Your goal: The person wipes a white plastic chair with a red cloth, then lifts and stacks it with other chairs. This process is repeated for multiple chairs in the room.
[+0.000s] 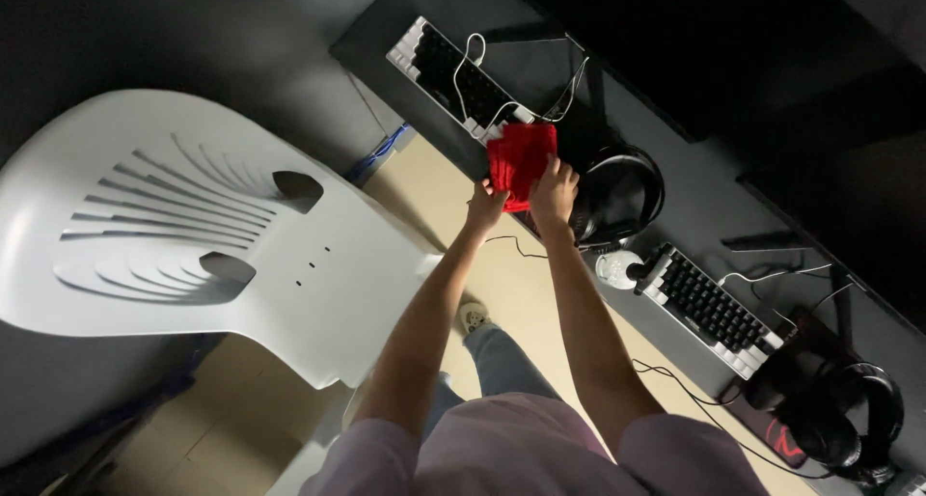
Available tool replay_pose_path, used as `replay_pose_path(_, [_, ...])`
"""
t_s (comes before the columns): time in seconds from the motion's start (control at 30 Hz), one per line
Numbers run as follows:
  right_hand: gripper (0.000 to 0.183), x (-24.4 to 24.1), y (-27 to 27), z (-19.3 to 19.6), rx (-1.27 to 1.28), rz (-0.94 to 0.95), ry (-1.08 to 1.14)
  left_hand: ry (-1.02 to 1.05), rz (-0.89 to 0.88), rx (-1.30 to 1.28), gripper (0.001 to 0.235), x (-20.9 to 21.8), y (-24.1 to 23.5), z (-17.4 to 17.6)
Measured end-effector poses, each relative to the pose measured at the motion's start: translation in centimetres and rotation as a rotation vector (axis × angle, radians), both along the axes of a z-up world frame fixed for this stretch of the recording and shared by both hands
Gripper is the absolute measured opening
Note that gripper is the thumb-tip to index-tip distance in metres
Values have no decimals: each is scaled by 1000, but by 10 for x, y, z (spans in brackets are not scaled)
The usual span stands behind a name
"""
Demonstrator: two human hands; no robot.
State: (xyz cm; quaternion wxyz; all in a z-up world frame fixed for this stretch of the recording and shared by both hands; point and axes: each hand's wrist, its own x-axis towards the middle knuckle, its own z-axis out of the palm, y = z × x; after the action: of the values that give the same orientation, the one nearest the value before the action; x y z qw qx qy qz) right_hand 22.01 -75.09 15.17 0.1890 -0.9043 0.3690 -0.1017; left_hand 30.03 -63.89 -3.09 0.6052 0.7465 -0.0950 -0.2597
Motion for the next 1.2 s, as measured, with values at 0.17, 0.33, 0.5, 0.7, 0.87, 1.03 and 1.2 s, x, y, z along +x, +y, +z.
replay_pose_path(0.17, [62, -15, 14, 19, -42, 49, -246, -169, 21, 106, 78, -8, -1, 30])
replay_pose_path(0.33, [55, -17, 55, 74, 175, 155, -556, -9, 46, 175, 59, -6, 30, 89])
replay_pose_path(0.5, [47, -14, 101, 88, 221, 278, -600, 575, 108, -487, 43, -1, 113, 148])
replay_pose_path(0.7, [37, 12, 165, -29, 720, 268, -228, 362, 296, -559, 54, 16, 229, 178])
replay_pose_path(0.87, [70, 51, 271, 41, 1587, 289, -191, 8, 257, -53, 67, 27, 316, 216])
replay_pose_path(1.03, [74, 111, 365, 83, 1970, 323, -489, -530, -48, 220, 60, 49, 399, 318])
replay_pose_path(1.2, [69, 208, 409, 134, 1898, 466, -1007, -674, 291, -35, 31, 84, 497, 400])
